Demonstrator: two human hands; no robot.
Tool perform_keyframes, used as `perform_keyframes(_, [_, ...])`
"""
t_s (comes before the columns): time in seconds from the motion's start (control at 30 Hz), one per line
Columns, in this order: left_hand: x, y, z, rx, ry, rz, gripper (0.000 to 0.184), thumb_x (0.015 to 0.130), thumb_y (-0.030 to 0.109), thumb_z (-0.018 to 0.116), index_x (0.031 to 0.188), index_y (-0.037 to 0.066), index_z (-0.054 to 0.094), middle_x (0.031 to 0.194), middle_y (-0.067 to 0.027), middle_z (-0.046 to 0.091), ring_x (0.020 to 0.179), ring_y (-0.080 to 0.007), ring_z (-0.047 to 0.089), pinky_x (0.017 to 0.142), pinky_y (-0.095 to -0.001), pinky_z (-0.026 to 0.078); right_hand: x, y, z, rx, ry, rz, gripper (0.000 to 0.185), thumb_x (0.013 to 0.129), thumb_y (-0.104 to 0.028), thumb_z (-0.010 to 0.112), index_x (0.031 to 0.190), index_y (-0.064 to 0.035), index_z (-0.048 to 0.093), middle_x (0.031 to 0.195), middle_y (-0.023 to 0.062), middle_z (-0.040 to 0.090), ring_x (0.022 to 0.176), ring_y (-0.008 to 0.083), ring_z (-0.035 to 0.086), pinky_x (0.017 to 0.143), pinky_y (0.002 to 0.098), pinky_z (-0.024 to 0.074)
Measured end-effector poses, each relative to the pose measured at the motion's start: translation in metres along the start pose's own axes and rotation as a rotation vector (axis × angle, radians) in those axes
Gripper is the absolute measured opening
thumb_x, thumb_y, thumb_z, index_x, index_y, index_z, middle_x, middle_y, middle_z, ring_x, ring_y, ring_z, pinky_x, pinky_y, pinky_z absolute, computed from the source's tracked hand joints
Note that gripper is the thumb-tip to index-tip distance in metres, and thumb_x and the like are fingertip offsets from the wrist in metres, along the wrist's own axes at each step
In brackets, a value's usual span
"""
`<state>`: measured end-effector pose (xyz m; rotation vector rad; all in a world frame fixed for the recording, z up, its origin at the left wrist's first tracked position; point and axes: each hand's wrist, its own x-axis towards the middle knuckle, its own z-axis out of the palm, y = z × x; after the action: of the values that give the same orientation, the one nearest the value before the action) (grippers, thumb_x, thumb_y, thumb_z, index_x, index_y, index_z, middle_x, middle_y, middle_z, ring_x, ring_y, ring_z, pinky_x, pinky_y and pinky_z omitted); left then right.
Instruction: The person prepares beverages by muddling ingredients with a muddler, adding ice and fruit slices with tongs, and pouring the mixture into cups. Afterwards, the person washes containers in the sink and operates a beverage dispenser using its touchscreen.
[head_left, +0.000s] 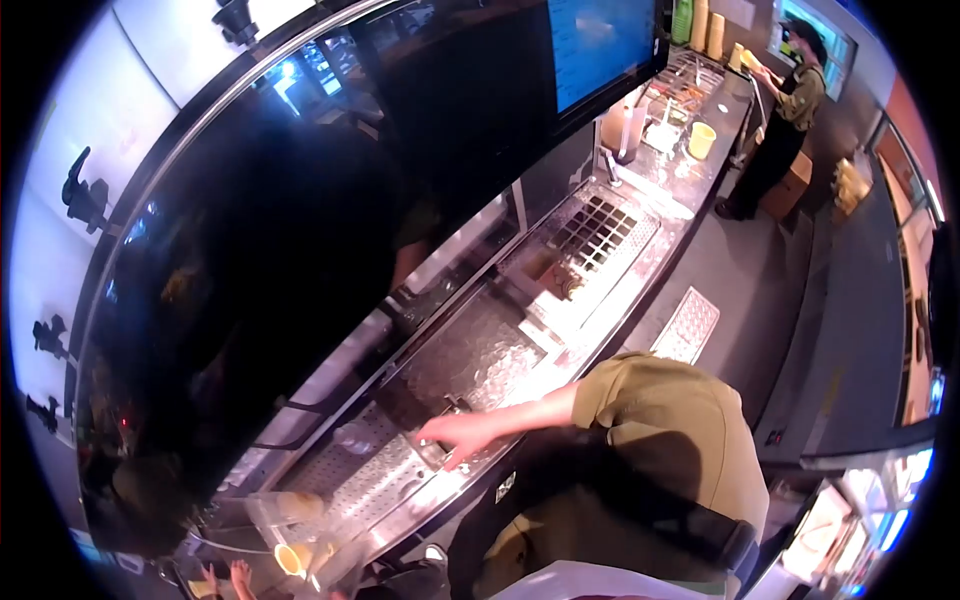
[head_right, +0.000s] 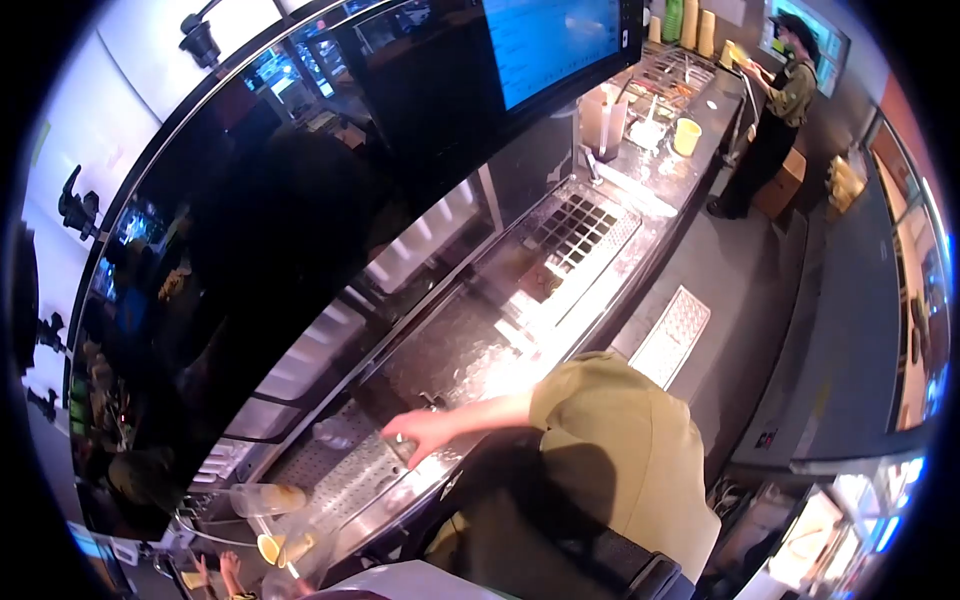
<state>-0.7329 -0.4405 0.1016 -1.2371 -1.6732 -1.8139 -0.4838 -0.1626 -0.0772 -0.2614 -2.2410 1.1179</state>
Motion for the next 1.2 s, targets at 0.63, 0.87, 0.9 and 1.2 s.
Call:
perform_keyframes(0.63, [-0.097, -0.125, 0.124, 0.810, 0.008, -0.498, 0.104, 0.055, 0.036, 0.089, 0.136, 0.001, 0.035, 0.130, -0.0242, 0.051, 0.119, -0.0398, 0.051, 0.100, -0.0448, 0.041, -0.362, 0.045, -0.218, 0.379, 0.030, 0.946, 0.019, 0.086, -0.012, 0.071, 0.098, 0.0008, 0.065, 0.084, 0.0011, 0.065, 0.076, 0.0071, 0.058, 0.068, 0.0228, 0.0474])
perform_keyframes(0.87, [-0.077, -0.150, 0.151, 0.850, -0.001, -0.476, 0.106, 0.053, 0.029, 0.090, 0.138, 0.004, 0.032, 0.128, -0.0232, 0.052, 0.118, -0.0388, 0.052, 0.100, -0.0439, 0.041, -0.403, 0.030, -0.231, 0.351, 0.261, 1.268, 0.024, 0.090, -0.021, 0.067, 0.102, -0.0005, 0.065, 0.085, 0.0045, 0.069, 0.074, 0.0122, 0.064, 0.065, 0.0245, 0.0474])
perform_keyframes(0.9, [-0.081, -0.159, 0.147, 0.794, -0.013, -0.422, 0.106, 0.053, 0.028, 0.089, 0.138, 0.004, 0.032, 0.130, -0.0224, 0.051, 0.121, -0.0376, 0.050, 0.101, -0.0434, 0.041, -0.400, 0.028, -0.230, 0.339, 0.244, 1.276, 0.024, 0.090, -0.021, 0.067, 0.103, -0.0004, 0.065, 0.085, 0.0044, 0.069, 0.074, 0.0121, 0.064, 0.065, 0.0237, 0.0474])
perform_keyframes(1.2, [-0.160, 0.024, 0.189, -0.228, 0.168, -1.143, 0.054, 0.076, -0.002, 0.071, 0.123, 0.005, 0.045, 0.101, -0.0089, 0.061, 0.080, -0.0161, 0.062, 0.065, -0.0273, 0.055, -0.178, -0.009, -0.156, 1.003, 0.023, 0.888, 0.075, 0.091, -0.006, 0.060, 0.150, -0.0276, 0.017, 0.147, 0.0167, 0.029, 0.124, 0.0231, 0.047, 0.093, 0.0403, 0.0493])
